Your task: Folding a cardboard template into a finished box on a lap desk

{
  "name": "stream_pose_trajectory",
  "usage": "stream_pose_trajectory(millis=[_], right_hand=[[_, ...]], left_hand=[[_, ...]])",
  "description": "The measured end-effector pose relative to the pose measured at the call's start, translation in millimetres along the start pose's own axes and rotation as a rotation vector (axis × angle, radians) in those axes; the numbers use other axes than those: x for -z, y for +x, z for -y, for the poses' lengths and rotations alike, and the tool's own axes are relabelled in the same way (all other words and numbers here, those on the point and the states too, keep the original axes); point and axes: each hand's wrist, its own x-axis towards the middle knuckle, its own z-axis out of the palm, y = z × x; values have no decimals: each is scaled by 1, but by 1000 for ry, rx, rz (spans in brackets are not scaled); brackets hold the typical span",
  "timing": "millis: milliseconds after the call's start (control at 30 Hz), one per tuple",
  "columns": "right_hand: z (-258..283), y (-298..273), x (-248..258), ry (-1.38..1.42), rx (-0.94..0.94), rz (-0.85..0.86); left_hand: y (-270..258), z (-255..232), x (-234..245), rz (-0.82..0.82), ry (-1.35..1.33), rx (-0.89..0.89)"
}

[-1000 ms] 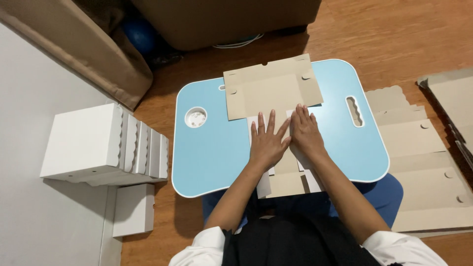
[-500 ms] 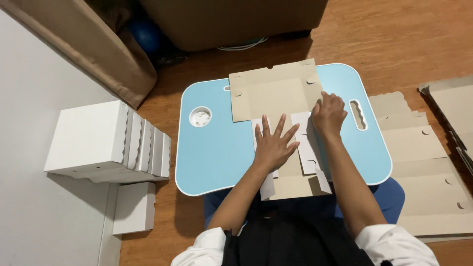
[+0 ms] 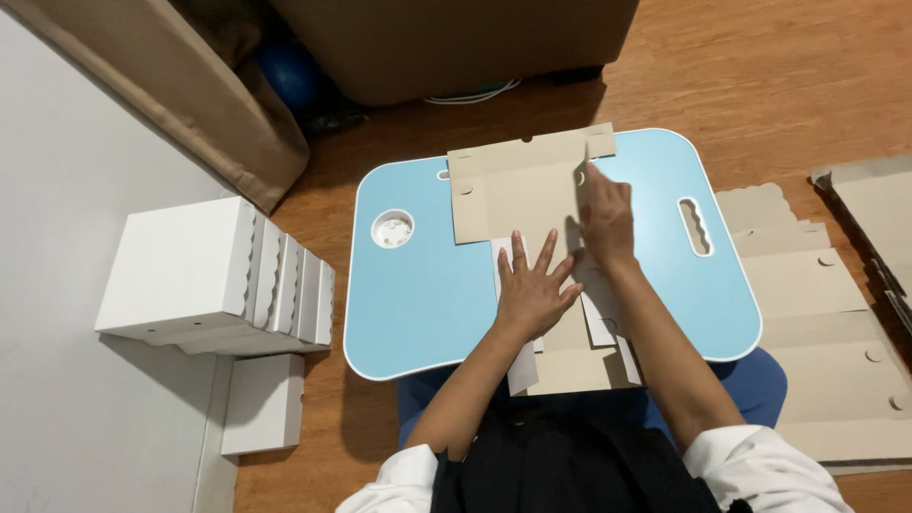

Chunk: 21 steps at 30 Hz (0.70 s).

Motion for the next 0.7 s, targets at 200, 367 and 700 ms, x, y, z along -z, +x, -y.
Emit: stream_pose_trajectory(millis=[200, 367, 700], right_hand=[[-1, -14, -39, 13, 45, 174], [16, -6, -23, -47, -93, 519], [43, -3, 6, -104, -110, 629]], left_hand=[[-4, -4, 12, 26, -17, 18], [-9, -6, 19, -41, -93, 17], [62, 100, -41, -1027, -526, 130]])
